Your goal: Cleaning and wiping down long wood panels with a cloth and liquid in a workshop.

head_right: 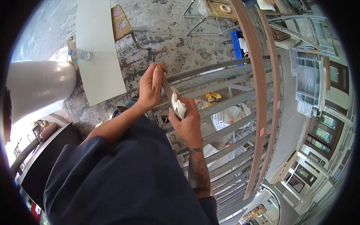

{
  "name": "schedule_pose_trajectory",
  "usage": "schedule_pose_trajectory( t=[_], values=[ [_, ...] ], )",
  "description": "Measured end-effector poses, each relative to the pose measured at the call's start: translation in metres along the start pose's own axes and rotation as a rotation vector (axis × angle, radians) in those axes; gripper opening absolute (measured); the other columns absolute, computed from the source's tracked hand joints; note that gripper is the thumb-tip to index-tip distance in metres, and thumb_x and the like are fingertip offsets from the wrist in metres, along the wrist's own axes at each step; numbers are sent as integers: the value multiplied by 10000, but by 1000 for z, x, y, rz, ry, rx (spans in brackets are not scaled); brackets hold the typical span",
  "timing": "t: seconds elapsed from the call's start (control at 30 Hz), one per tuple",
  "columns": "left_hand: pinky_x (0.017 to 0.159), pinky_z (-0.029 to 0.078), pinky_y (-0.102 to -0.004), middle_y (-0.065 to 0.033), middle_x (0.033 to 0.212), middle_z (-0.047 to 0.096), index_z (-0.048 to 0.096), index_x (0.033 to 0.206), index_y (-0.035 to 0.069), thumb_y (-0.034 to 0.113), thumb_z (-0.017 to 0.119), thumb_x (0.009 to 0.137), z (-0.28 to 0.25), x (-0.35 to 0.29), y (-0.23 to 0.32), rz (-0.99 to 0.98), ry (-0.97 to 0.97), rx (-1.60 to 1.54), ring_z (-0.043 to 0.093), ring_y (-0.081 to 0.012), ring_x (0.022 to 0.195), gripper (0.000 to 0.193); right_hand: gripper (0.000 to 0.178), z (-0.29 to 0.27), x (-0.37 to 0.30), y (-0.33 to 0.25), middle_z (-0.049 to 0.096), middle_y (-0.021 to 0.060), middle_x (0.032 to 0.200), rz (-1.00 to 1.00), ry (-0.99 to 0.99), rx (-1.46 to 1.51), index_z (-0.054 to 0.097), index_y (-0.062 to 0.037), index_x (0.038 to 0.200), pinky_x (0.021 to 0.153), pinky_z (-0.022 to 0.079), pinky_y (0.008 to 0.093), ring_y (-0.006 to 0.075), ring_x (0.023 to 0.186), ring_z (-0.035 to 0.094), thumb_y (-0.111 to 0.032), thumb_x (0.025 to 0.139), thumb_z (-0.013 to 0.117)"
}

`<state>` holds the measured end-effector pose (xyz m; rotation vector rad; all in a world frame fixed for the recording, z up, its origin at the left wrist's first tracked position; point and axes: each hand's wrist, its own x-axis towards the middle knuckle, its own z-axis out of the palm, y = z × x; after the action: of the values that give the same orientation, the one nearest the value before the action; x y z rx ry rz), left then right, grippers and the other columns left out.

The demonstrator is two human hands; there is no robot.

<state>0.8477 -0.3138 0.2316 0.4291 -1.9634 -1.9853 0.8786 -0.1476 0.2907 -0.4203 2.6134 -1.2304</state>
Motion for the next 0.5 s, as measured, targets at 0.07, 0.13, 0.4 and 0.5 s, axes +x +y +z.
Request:
schedule_pose_trajectory(
  t=[0.07, 0.13, 0.4, 0.5],
  values=[
    [566, 486, -281, -63, 792, 620, 622, 1051, 39, 387, 397, 1102, -10, 4, 17, -347, -116, -247, 552, -121, 581, 417, 373, -1, 3, -2, 652, 115, 982, 24, 7, 20, 600, 7, 1154, 803, 522, 348, 214, 901, 652, -66, 816, 739],
    [462, 433, -239, -46, 753, 622, 643, 1107, 32, 439, 375, 1099, -18, 10, -4, -350, -209, -449, 505, -73, 485, 487, 419, 0, 2, 1, 629, 122, 1006, 43, 9, 38, 615, -11, 1217, 815, 523, 372, 267, 922, 647, -70, 822, 741],
    [1018, 380, -348, -14, 1455, 541, 490, 1485, 121, 418, 596, 1001, -59, 25, -14, -132, -551, -369, 497, -166, 1140, 577, 436, -6, 2, 2, 586, 123, 1161, -78, 99, 131, 609, -30, 1328, 909, 495, 363, 256, 1057, 612, -99, 912, 721],
    [1078, 337, -381, -7, 1428, 558, 521, 1446, 162, 372, 744, 886, -58, 30, -33, 63, -586, -42, 462, -216, 1180, 639, 479, -2, 6, -5, 556, 138, 1265, -204, 167, 42, 605, -41, 1352, 944, 484, 379, 296, 1116, 582, -55, 885, 709]
  ],
)
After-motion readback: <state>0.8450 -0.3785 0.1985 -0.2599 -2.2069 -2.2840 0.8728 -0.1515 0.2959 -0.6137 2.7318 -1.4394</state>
